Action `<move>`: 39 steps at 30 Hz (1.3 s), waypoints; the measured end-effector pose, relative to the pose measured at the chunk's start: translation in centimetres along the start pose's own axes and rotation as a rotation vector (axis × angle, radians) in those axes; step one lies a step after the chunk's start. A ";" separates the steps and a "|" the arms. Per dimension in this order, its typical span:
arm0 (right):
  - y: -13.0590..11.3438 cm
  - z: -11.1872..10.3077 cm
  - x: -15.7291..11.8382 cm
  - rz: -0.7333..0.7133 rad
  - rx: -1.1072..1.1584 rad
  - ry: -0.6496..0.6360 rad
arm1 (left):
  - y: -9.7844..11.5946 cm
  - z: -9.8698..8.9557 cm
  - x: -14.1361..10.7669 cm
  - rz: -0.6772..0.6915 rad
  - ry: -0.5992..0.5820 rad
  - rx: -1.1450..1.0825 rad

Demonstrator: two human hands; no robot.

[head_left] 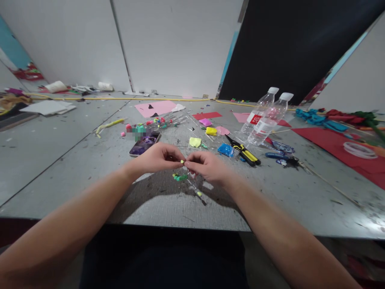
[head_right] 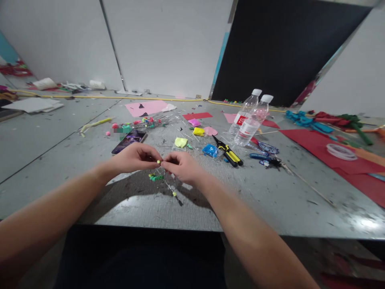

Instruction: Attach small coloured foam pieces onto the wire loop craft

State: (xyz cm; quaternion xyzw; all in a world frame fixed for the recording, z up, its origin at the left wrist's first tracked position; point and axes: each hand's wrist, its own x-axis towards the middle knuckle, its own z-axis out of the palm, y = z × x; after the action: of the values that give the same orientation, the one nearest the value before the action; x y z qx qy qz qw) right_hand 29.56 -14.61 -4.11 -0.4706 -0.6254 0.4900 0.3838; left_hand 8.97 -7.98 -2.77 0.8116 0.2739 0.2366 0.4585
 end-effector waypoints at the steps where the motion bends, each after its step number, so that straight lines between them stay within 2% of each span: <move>1: 0.0 0.0 0.0 0.002 -0.004 -0.001 | 0.1 0.0 0.0 -0.001 0.004 0.009; 7: 0.3 -0.2 0.3 0.031 -0.080 -0.019 | 0.3 -0.2 0.0 -0.071 0.005 0.096; 14: 0.6 -0.2 0.6 0.029 -0.392 0.016 | -0.9 -0.5 0.5 -0.123 -0.030 0.097; 18: 0.7 -2.2 1.2 -0.047 -0.712 0.141 | -1.0 -0.6 0.5 -0.153 -0.132 0.162; 23: 1.5 -7.2 1.8 0.246 -1.009 0.448 | -1.3 -0.9 0.4 -0.167 -0.220 0.260; 25: 2.0 -8.8 1.8 0.411 -1.093 0.512 | -1.2 -1.0 0.4 -0.185 -0.228 0.314; 27: 2.5 -9.9 1.7 0.553 -1.109 0.540 | -1.0 -1.0 0.4 -0.200 -0.220 0.374; 33: 3.0 -10.4 1.6 0.605 -1.130 0.521 | -0.6 -1.3 0.5 -0.176 -0.174 0.562; 39: 3.8 -10.7 2.5 0.455 -1.017 0.648 | -0.7 -1.6 0.6 -0.186 -0.174 0.567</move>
State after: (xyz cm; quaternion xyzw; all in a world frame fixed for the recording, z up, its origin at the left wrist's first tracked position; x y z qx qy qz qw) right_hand 39.74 -9.18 -5.34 -0.8387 -0.5167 0.0344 0.1686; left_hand 8.19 -6.31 -2.57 0.8959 0.3617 0.0373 0.2552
